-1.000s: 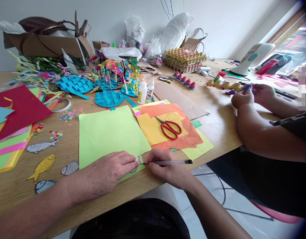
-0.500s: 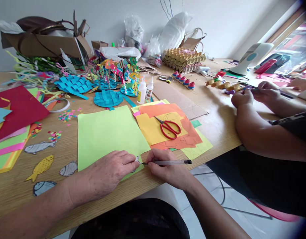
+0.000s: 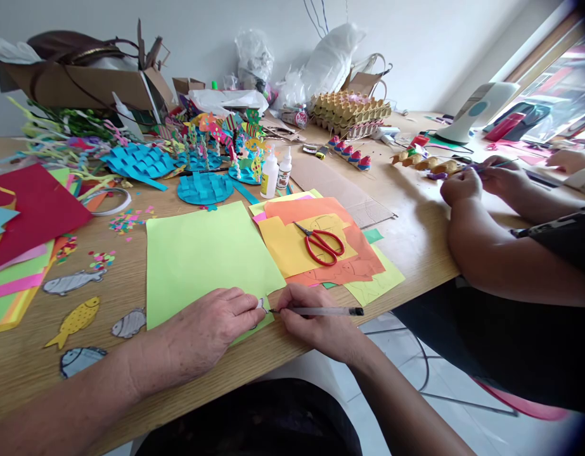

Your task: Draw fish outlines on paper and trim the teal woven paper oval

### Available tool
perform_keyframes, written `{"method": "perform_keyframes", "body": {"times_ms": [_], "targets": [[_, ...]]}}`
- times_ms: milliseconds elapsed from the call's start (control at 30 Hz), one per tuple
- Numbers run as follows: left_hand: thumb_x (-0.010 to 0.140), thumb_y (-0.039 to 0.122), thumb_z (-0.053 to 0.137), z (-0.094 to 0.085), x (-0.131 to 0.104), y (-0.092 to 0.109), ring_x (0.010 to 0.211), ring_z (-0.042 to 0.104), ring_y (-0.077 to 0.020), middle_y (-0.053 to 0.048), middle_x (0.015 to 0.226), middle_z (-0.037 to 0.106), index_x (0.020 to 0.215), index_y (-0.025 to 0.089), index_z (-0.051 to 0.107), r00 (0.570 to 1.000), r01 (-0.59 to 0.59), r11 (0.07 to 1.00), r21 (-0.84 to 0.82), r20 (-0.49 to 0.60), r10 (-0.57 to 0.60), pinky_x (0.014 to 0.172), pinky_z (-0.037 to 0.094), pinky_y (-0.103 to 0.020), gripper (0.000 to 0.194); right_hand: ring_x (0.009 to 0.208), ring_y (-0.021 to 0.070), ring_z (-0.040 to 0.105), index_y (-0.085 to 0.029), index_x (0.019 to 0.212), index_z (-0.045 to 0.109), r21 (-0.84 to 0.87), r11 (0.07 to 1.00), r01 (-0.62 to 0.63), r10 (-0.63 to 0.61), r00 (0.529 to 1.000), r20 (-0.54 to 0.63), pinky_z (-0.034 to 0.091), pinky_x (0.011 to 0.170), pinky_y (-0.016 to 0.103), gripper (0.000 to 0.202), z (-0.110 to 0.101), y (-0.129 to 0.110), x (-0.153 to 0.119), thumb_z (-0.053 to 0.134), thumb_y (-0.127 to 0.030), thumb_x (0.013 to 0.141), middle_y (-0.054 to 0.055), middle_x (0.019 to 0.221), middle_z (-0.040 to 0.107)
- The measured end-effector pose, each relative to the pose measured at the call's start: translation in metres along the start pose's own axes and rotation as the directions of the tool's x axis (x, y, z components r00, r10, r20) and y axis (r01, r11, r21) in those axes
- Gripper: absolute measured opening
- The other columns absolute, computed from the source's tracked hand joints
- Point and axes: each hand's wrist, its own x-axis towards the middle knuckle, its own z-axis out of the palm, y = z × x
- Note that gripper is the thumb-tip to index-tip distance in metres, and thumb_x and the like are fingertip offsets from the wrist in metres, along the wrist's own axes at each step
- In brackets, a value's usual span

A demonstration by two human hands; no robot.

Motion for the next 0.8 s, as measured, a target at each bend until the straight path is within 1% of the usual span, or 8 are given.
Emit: {"method": "perform_keyframes", "body": {"times_ms": [167,333,433,567,800], "targets": [[0.082,0.001,0.039,-0.0012,0.0018,0.0010,0.092,0.053,-0.0211,-0.008,0.106,0.058,0.112,0.018,0.052,1.000,0.005,1.000,0.010,0.006,-0.005,0.080,0.045,-0.034,0.038,0.055,0.0097,0.048,-0.018,0.073,0.058,-0.020,1.000,0.003,-0.003,1.000,-0.005,0.035,0.050,0.020,0.012,0.0009,-0.0003,0.0006,0.048,-0.011,0.071,-0.003,0.062,0.056],[0.083,0.001,0.039,-0.0018,0.0022,0.0025,0.090,0.052,-0.0207,-0.007,0.104,0.057,0.111,0.018,0.052,0.999,0.028,1.000,-0.006,0.043,-0.027,0.081,0.044,-0.034,0.035,0.056,0.0101,0.049,-0.018,0.073,0.058,0.025,0.999,0.025,-0.025,1.000,-0.009,0.035,0.049,0.019,0.011,0.0033,0.0000,0.0037,0.049,-0.012,0.072,-0.002,0.062,0.057],[0.084,0.002,0.040,-0.0027,0.0015,0.0044,0.090,0.050,-0.0207,-0.006,0.102,0.056,0.113,0.018,0.051,0.998,0.034,0.999,-0.024,0.060,-0.032,0.081,0.043,-0.034,0.035,0.054,0.0091,0.047,-0.018,0.072,0.057,0.035,0.999,0.038,-0.038,0.999,-0.010,0.034,0.048,0.018,0.012,0.0042,-0.0004,0.0067,0.049,-0.009,0.070,-0.004,0.059,0.056],[0.086,0.003,0.040,-0.0031,0.0016,0.0055,0.091,0.048,-0.0206,-0.005,0.103,0.055,0.118,0.019,0.048,0.998,0.043,0.999,-0.033,0.056,-0.041,0.083,0.042,-0.035,0.037,0.053,0.0087,0.046,-0.018,0.071,0.057,0.033,0.999,0.036,-0.036,0.999,-0.005,0.033,0.047,0.018,0.013,0.0042,-0.0007,0.0085,0.049,-0.008,0.069,-0.004,0.058,0.055],[0.085,0.003,0.040,-0.0024,0.0006,0.0049,0.090,0.048,-0.0206,-0.006,0.102,0.055,0.118,0.017,0.049,0.998,0.025,1.000,-0.013,0.057,-0.024,0.083,0.041,-0.034,0.037,0.055,0.0097,0.048,-0.018,0.071,0.057,0.037,0.999,0.020,-0.020,1.000,-0.019,0.034,0.049,0.019,0.012,0.0060,0.0013,0.0079,0.049,-0.010,0.070,-0.003,0.060,0.057]]}}
